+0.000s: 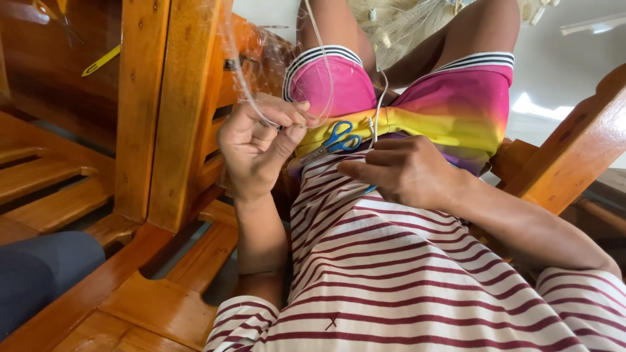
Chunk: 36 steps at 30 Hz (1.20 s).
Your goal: A person is weaving a fishing net by hand using a shuttle and nylon line.
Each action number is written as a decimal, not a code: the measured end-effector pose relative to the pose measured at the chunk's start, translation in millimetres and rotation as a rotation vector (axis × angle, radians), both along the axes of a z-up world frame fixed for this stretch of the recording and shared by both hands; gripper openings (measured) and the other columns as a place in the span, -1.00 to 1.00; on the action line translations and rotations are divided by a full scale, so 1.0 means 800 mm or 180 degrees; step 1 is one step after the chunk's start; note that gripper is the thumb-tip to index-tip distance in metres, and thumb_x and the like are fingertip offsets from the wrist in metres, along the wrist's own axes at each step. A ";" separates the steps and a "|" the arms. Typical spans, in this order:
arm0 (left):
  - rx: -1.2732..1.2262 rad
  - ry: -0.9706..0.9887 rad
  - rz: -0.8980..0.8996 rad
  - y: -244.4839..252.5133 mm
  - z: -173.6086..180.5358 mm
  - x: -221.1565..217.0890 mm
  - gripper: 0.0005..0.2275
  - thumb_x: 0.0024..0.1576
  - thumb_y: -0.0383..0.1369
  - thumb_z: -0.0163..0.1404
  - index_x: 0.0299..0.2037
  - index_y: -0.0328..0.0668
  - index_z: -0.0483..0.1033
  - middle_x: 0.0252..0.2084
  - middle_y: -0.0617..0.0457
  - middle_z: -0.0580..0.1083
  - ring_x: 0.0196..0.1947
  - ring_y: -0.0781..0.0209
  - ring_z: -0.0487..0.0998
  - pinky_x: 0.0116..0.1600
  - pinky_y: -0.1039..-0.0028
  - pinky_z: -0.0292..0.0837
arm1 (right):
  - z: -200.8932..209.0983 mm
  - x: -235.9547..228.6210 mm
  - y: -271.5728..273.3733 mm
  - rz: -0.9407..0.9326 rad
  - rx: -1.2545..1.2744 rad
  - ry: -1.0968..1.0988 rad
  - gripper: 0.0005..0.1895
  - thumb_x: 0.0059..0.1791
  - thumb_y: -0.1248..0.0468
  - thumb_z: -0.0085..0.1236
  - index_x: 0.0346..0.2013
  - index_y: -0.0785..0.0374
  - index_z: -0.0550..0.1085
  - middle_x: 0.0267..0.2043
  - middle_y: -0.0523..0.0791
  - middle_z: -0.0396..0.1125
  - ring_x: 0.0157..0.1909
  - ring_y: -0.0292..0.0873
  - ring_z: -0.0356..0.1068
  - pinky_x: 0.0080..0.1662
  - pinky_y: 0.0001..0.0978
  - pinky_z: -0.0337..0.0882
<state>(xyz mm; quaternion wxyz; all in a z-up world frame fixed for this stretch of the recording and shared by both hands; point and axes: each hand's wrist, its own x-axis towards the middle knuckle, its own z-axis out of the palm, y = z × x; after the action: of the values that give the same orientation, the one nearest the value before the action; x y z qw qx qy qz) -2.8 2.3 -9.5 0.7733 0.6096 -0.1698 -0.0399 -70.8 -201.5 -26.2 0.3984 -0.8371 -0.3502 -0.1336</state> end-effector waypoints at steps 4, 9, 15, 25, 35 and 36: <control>-0.0203 0.0080 0.0031 0.005 -0.010 -0.001 -0.90 0.05 -0.60 0.04 -0.37 -0.37 0.35 -0.32 -0.15 0.39 -0.17 -0.04 0.56 -0.11 0.19 0.58 | -0.003 -0.002 -0.012 0.0082 0.0553 0.0907 -0.71 -0.07 0.52 -0.13 -0.19 0.33 0.53 -0.73 -0.11 0.17 -0.67 -0.17 0.20 -0.55 -0.43 0.28; -0.0892 0.0247 -0.0184 0.002 -0.022 -0.005 -0.86 0.02 -0.56 0.06 -0.34 -0.23 0.33 -0.31 -0.08 0.33 -0.24 0.02 0.53 -0.12 0.28 0.53 | 0.006 0.004 -0.019 -0.0092 0.0552 0.1006 -0.66 -0.10 0.53 -0.08 -0.11 0.26 0.52 -0.66 -0.08 0.21 -0.61 -0.02 0.28 -0.52 -0.26 0.31; -0.1381 0.0196 -0.0495 -0.003 -0.040 -0.004 -0.86 0.05 -0.51 -0.02 -0.36 -0.08 0.25 -0.36 0.06 0.24 -0.32 0.16 0.36 -0.19 0.40 0.26 | 0.018 0.003 -0.026 -0.0246 0.0675 0.1278 -0.69 -0.11 0.53 -0.08 -0.17 0.26 0.52 -0.63 -0.07 0.25 -0.59 -0.03 0.29 -0.48 -0.28 0.33; -0.0938 -0.0204 -0.0350 -0.010 -0.003 -0.014 -0.86 -0.01 -0.40 0.03 -0.44 -0.04 0.28 -0.38 0.10 0.29 -0.32 0.16 0.32 -0.18 0.41 0.20 | 0.102 -0.009 -0.018 0.1426 0.0812 0.1522 -0.73 -0.11 0.45 -0.20 -0.20 0.29 0.43 -0.53 -0.08 0.28 -0.59 -0.08 0.24 -0.55 -0.27 0.26; -0.1712 0.0619 -0.0094 -0.009 0.010 -0.008 -0.86 0.02 -0.53 -0.05 -0.32 0.00 0.34 -0.35 0.17 0.34 -0.28 0.31 0.28 -0.11 0.53 0.20 | 0.061 0.021 -0.046 0.0376 0.0652 0.2194 -0.80 -0.03 0.45 -0.08 -0.16 0.39 0.46 -0.18 0.01 0.47 -0.17 -0.10 0.55 -0.13 -0.39 0.60; -0.1721 0.0609 -0.0101 -0.009 0.005 -0.008 -0.86 0.02 -0.53 -0.05 -0.32 0.00 0.34 -0.35 0.17 0.34 -0.28 0.31 0.28 -0.11 0.53 0.20 | 0.061 0.024 -0.045 0.0371 0.0643 0.2183 -0.80 -0.03 0.45 -0.08 -0.16 0.39 0.46 -0.18 0.01 0.47 -0.17 -0.10 0.55 -0.13 -0.39 0.60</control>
<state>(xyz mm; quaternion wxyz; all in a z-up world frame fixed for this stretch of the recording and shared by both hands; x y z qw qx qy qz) -9.3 -4.6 -5.5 0.9196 0.3720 -0.1101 -0.0625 -51.2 -237.2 22.5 0.5804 -0.7683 -0.2283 0.1439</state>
